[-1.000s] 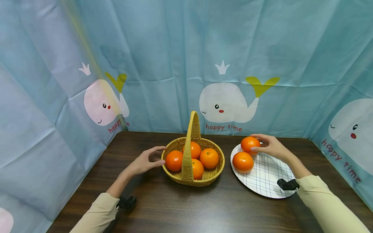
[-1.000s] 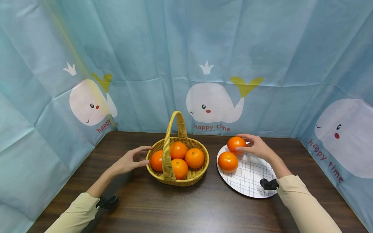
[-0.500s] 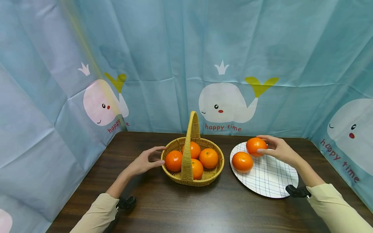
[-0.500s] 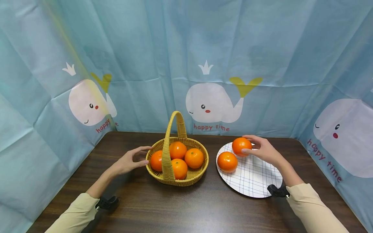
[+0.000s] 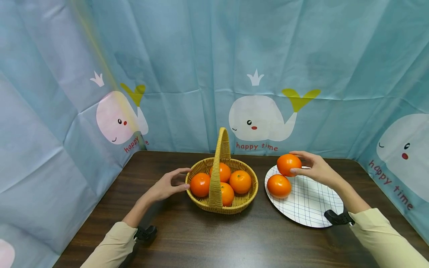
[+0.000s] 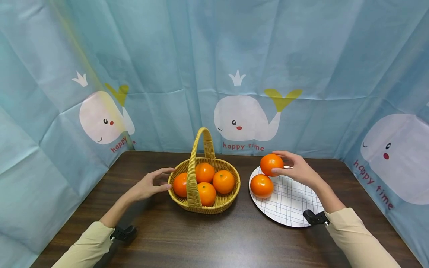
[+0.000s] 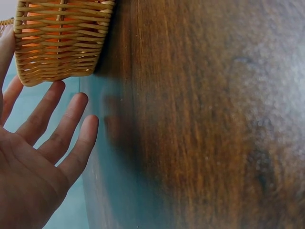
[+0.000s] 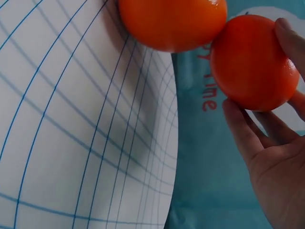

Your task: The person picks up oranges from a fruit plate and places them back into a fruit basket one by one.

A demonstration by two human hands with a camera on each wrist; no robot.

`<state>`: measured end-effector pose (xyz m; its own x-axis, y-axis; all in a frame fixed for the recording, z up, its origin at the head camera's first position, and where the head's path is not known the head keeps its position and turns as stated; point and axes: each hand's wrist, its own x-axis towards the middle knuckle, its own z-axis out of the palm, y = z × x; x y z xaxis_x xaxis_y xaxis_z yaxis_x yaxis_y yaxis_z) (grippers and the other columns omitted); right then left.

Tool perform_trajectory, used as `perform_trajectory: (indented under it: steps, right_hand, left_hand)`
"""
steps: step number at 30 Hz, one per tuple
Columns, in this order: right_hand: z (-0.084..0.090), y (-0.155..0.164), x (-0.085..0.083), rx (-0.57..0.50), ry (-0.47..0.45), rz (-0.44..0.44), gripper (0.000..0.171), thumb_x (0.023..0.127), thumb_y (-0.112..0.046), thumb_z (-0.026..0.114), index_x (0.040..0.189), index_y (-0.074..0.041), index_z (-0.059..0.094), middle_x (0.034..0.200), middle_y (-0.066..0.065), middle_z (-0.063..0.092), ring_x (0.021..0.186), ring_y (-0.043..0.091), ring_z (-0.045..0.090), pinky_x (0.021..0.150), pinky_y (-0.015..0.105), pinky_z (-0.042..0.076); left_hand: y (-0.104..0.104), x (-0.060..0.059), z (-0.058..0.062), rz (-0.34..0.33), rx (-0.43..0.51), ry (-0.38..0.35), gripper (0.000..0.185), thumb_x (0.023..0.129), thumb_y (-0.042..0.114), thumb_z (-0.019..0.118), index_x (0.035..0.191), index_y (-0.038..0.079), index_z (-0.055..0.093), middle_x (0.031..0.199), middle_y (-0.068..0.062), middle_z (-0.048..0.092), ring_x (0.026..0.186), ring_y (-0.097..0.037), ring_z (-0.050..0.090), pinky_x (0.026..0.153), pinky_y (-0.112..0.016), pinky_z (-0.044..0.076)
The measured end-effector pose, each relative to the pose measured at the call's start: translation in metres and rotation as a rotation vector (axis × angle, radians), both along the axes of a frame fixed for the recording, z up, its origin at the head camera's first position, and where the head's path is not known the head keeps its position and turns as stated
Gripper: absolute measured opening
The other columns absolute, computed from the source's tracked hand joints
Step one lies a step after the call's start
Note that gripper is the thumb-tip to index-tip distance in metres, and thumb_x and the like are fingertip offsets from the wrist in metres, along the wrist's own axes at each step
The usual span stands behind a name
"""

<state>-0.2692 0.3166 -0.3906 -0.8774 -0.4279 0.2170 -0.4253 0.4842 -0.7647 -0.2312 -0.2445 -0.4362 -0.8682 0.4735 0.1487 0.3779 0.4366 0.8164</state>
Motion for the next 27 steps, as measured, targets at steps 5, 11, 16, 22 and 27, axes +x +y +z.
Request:
perform_trajectory:
  steps: [5, 11, 16, 22, 27]
  right_hand:
    - [0.008, -0.012, -0.004, -0.045, -0.028, 0.021, 0.063, 0.094, -0.014, 0.077, 0.149, -0.004, 0.049, 0.139, 0.021, 0.054, 0.110, 0.032, 0.065, 0.081, 0.032, 0.058]
    - [0.016, -0.027, -0.008, -0.075, -0.044, 0.042, 0.063, 0.093, -0.014, 0.078, 0.148, -0.005, 0.049, 0.138, 0.021, 0.054, 0.105, 0.032, 0.067, 0.081, 0.034, 0.059]
    - [0.019, -0.041, -0.013, -0.120, -0.048, 0.089, 0.063, 0.093, -0.010, 0.077, 0.148, -0.003, 0.049, 0.139, 0.022, 0.053, 0.106, 0.029, 0.067, 0.083, 0.034, 0.058]
    - [0.020, -0.061, -0.017, -0.156, -0.053, 0.123, 0.064, 0.091, -0.008, 0.078, 0.148, -0.001, 0.048, 0.142, 0.022, 0.051, 0.109, 0.031, 0.066, 0.085, 0.033, 0.058]
    - [0.021, -0.077, -0.020, -0.177, -0.055, 0.150, 0.065, 0.091, -0.007, 0.078, 0.148, 0.000, 0.048, 0.143, 0.021, 0.049, 0.113, 0.036, 0.064, 0.088, 0.032, 0.056]
  left_hand:
    - [0.000, 0.000, 0.000, -0.005, 0.003, -0.006, 0.057, 0.098, 0.021, 0.071, 0.150, 0.008, 0.049, 0.145, -0.020, 0.051, 0.126, -0.041, 0.054, 0.097, -0.052, 0.051]
    - [0.000, 0.000, 0.000, -0.001, 0.005, -0.003, 0.057, 0.098, 0.020, 0.071, 0.149, 0.009, 0.049, 0.146, -0.019, 0.050, 0.126, -0.040, 0.054, 0.097, -0.053, 0.051]
    - [0.000, 0.000, 0.000, -0.002, 0.008, 0.000, 0.057, 0.098, 0.020, 0.071, 0.150, 0.008, 0.049, 0.147, -0.019, 0.050, 0.127, -0.040, 0.053, 0.098, -0.055, 0.050]
    - [0.001, 0.000, 0.000, -0.009, 0.010, -0.003, 0.057, 0.099, 0.021, 0.071, 0.150, 0.009, 0.049, 0.147, -0.019, 0.049, 0.128, -0.040, 0.053, 0.098, -0.053, 0.050]
    - [0.000, 0.000, -0.001, -0.003, 0.011, 0.003, 0.057, 0.098, 0.019, 0.071, 0.150, 0.008, 0.049, 0.147, -0.018, 0.050, 0.128, -0.041, 0.052, 0.098, -0.057, 0.048]
